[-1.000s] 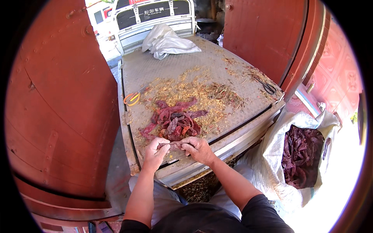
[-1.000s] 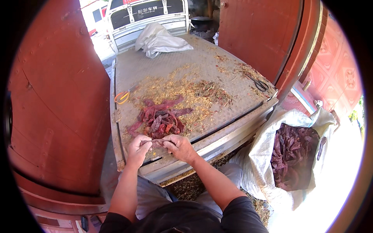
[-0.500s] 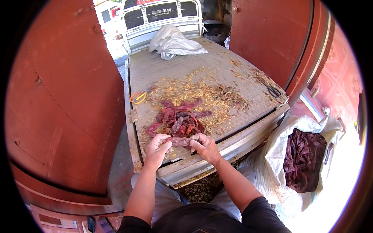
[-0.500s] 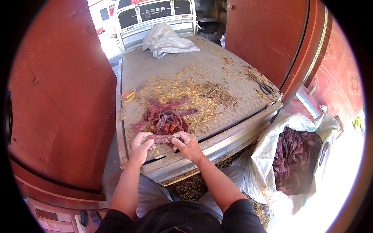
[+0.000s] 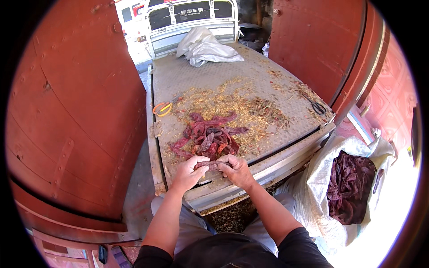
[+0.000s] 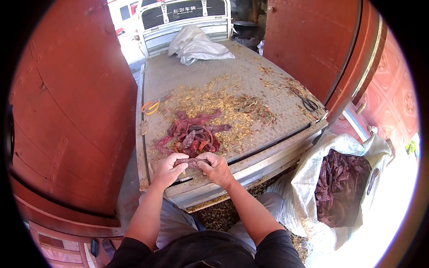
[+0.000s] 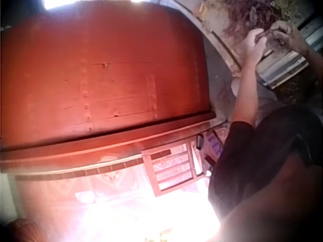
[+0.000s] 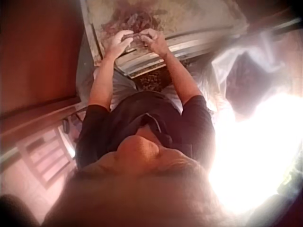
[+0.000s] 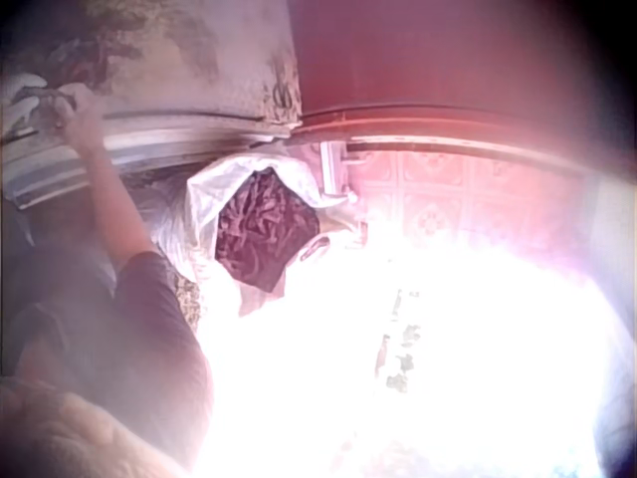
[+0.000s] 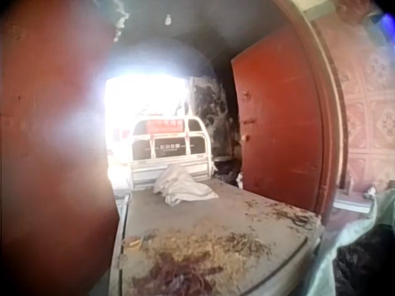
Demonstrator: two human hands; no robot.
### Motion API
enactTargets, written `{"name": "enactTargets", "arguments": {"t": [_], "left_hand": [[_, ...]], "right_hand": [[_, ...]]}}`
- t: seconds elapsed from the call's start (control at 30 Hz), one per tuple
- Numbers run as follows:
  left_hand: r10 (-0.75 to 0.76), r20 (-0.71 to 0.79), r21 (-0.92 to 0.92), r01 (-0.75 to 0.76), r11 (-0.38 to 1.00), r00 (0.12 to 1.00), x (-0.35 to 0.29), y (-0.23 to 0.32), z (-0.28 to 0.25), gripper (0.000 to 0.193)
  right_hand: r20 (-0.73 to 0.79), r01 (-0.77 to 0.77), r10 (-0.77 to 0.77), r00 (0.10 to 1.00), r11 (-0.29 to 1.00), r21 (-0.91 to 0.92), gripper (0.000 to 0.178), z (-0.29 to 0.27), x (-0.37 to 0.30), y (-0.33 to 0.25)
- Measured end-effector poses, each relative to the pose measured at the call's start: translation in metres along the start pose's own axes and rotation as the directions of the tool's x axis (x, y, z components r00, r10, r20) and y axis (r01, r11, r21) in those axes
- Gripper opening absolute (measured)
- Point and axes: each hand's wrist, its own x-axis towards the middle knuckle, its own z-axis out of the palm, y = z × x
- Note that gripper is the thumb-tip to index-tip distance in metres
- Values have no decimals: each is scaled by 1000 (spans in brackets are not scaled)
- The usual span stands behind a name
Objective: The person sorts dried red chilies on the flatbed of a truck, picking them up by hand and separating them from straw debris. The person places the sorted chilies into a large white sack positioned on the ground beside the truck.
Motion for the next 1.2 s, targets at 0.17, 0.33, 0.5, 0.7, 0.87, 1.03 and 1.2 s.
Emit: {"name": "enactTargets", "arguments": {"t": [0.17, 0.33, 0.5, 0.7, 0.87, 1.03, 1.2], "left_hand": [[59, -34, -152, -63, 986, 998, 1, -32, -1, 16], [50, -42, -146, -56, 988, 998, 1, -26, 0, 8], [33, -87, -216, -51, 975, 996, -2, -38, -2, 8], [327, -116, -10, -331, 944, 938, 1, -28, 1, 8], [425, -111, 99, -415, 904, 899, 2, -20, 0, 13], [354, -116, 116, -341, 933, 928, -2, -4, 3, 19], [275, -57, 163, -263, 951, 960, -4, 8, 0, 29]], "right_hand": [[0, -3, 3, 1000, 1000, 18, 16, 8, -2, -7], [55, 53, -52, 997, 998, -32, 20, 1, 0, 2], [118, 41, -32, 992, 997, -67, 26, -2, -5, -16], [121, 228, -202, 972, 936, -268, 34, 0, 5, -12], [160, 246, -204, 966, 915, -320, 29, 3, 9, -8], [57, 149, -139, 989, 949, -279, 24, 8, 6, -14], [-17, 164, -182, 983, 919, -359, 22, 10, 6, -3]]}}
